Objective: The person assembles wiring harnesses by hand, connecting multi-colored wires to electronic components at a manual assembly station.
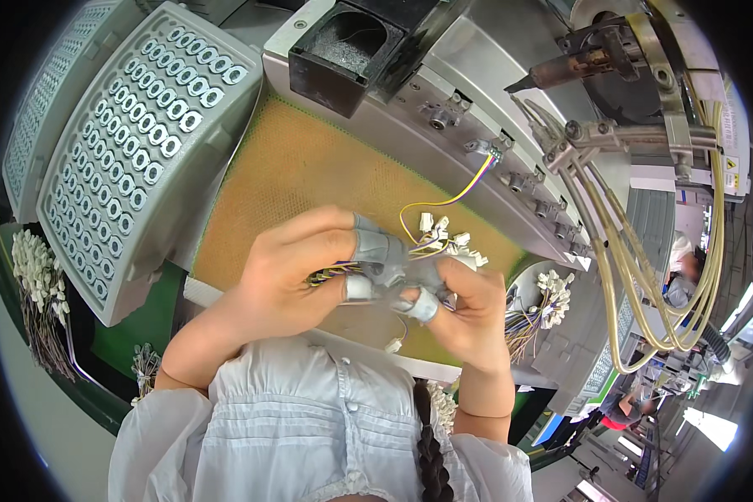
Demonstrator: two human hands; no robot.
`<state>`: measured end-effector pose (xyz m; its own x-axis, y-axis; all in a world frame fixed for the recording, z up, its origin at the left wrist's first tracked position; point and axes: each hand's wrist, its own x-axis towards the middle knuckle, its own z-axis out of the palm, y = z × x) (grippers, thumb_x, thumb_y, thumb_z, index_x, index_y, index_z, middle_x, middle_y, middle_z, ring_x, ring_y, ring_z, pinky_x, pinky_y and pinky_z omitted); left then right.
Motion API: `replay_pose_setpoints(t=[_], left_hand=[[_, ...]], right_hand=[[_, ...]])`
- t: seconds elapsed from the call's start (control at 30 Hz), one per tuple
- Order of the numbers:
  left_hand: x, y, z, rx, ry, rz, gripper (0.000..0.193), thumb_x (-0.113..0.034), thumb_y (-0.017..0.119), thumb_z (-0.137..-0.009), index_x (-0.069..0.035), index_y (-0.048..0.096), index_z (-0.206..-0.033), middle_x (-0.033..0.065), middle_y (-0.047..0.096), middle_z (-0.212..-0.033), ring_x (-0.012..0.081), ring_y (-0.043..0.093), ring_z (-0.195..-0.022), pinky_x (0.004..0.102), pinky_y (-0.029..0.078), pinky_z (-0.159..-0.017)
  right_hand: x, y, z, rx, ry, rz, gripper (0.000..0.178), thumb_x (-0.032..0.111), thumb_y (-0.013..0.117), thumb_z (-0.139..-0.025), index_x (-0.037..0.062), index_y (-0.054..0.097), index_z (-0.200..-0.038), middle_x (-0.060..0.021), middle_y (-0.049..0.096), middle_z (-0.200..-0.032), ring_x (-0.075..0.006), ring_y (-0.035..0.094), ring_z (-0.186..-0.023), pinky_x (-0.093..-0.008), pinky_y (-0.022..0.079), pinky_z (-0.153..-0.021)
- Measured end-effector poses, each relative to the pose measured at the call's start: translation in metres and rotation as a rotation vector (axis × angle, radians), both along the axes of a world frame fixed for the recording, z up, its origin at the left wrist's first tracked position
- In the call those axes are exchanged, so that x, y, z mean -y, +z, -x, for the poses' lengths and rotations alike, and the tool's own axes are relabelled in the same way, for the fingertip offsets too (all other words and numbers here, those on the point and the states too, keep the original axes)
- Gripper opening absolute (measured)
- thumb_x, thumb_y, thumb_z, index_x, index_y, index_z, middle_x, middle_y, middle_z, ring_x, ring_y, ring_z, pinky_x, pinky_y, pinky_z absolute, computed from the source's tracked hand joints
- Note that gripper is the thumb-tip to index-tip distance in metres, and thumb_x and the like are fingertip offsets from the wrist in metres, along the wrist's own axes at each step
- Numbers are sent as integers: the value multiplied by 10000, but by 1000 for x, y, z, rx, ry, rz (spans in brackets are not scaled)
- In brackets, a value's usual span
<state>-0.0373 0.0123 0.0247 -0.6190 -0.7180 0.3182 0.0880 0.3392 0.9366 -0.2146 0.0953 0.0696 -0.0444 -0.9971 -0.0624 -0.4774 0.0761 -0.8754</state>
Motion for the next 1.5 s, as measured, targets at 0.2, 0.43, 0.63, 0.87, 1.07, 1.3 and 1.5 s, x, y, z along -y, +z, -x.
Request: replay_pose_setpoints(t=[0.2,0.43,0.63,0.87,1.07,1.3,1.5], left_hand=[[1,2,4,-12,33,233,282,77,610,-554,14,597,-829,106,560,-817,258,571,-659,316,468,-548],[28,20,13,83,-162,393,215,20,626,-574,-18,595,-783,80,545,-744,258,534,-574,312,429,-487],[19,-13,27,17,-99,113,317,-76,691,-641,-37,580,-935,85,504,-988,203,483,-888,308,385,-745],[10,-34,9,-167,209,-230,347,-52,694,-675,-32,529,-980,40,485,-946,131,449,-824,248,348,-694],[7,-39,3,-143,262,-226,396,-12,696,-670,-32,510,-1018,42,493,-965,124,468,-839,238,362,-679],[73,49,3,218,478,83,259,-95,648,-765,-16,572,-1000,-29,605,-798,26,473,-618,194,376,-530],[204,25,-182,739,826,420,342,-161,583,-801,-14,553,-1108,53,637,-876,116,581,-722,224,440,-654]], right_hand=[[10,10,10,371,-11,-491,155,73,698,-723,-45,629,-797,-54,599,-619,-71,538,-510,-204,420,-425],[9,-1,25,437,63,-461,103,103,649,-792,4,621,-803,-20,618,-653,-52,539,-513,-195,452,-464],[-2,-21,18,335,-52,-192,393,324,618,-781,-31,602,-948,-100,627,-854,-182,603,-676,-236,488,-581],[11,-30,27,851,-711,83,393,368,431,-872,3,557,-944,-53,533,-639,-124,443,-451,-290,406,-388],[37,-33,13,936,-757,169,369,390,421,-888,52,546,-970,-7,563,-707,-114,472,-499,-259,392,-443],[-16,-32,77,438,-506,-73,771,601,520,-776,-6,401,-1237,-153,592,-1057,-227,595,-937,-255,461,-548],[-57,-13,56,112,-276,-97,347,290,625,-800,2,605,-993,-80,633,-837,-138,595,-653,-233,476,-547]])
